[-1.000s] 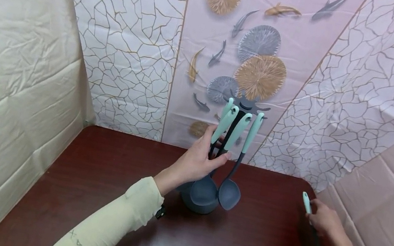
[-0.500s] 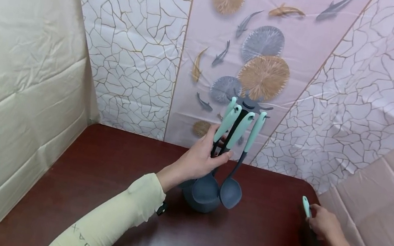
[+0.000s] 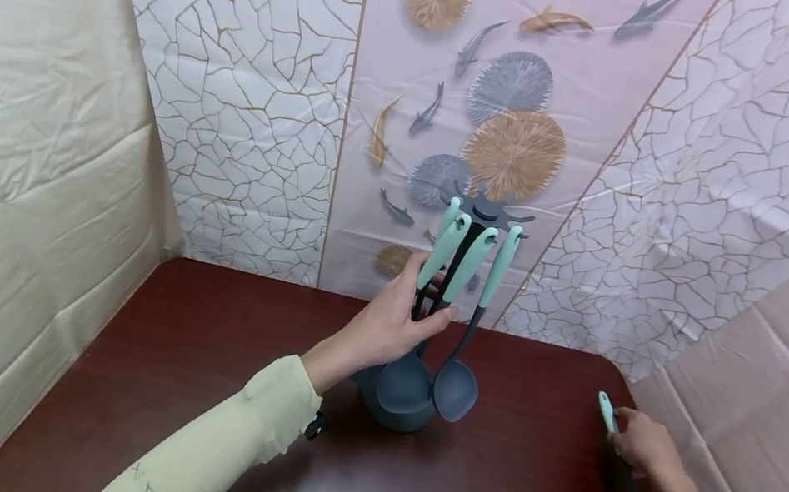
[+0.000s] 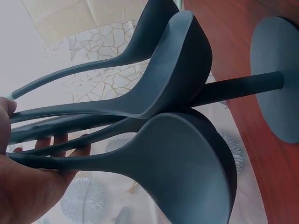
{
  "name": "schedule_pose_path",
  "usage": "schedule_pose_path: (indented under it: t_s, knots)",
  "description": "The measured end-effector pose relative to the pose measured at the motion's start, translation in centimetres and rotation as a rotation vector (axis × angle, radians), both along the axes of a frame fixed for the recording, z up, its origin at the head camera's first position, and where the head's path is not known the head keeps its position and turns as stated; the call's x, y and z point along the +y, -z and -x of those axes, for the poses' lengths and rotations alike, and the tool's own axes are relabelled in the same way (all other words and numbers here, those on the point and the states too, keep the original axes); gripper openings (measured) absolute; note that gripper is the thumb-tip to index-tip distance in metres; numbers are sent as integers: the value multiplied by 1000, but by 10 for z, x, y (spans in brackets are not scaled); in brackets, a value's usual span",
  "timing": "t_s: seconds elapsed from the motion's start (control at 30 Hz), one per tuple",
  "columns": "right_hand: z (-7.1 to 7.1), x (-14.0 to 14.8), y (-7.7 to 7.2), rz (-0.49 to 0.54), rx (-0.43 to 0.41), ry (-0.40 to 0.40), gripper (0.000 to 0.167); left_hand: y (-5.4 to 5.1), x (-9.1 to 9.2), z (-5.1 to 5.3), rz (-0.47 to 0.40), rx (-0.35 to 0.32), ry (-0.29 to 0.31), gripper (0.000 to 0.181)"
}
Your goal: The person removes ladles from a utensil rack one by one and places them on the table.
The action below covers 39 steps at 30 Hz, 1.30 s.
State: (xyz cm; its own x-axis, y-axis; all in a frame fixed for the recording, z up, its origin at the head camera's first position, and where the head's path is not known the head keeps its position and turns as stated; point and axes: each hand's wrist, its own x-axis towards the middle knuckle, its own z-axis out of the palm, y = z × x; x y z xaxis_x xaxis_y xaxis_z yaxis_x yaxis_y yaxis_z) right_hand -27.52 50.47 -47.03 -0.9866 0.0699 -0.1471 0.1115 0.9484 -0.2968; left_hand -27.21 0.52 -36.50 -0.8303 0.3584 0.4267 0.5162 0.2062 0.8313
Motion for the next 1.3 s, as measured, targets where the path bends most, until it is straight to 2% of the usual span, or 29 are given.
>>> schedule_pose_path:
  t_s: [0.3,0.6,0.87,1.13,1.3]
  knots:
    - [2,-2,6,11,0,-5,56,1,-1,1,-1,35,-14,68]
    - [3,0,12,41,-47,10,55,4,0,0,7,35,-25,70]
    - [1,2,12,40,-43,8,56,3,1,0,6,37,-28,72]
    - [2,7,18,23,-18,-43,58,3,-1,0,12,29,-32,71]
    - [2,4,12,3,-18,-64,57,3,-1,-1,8,22,-33,72]
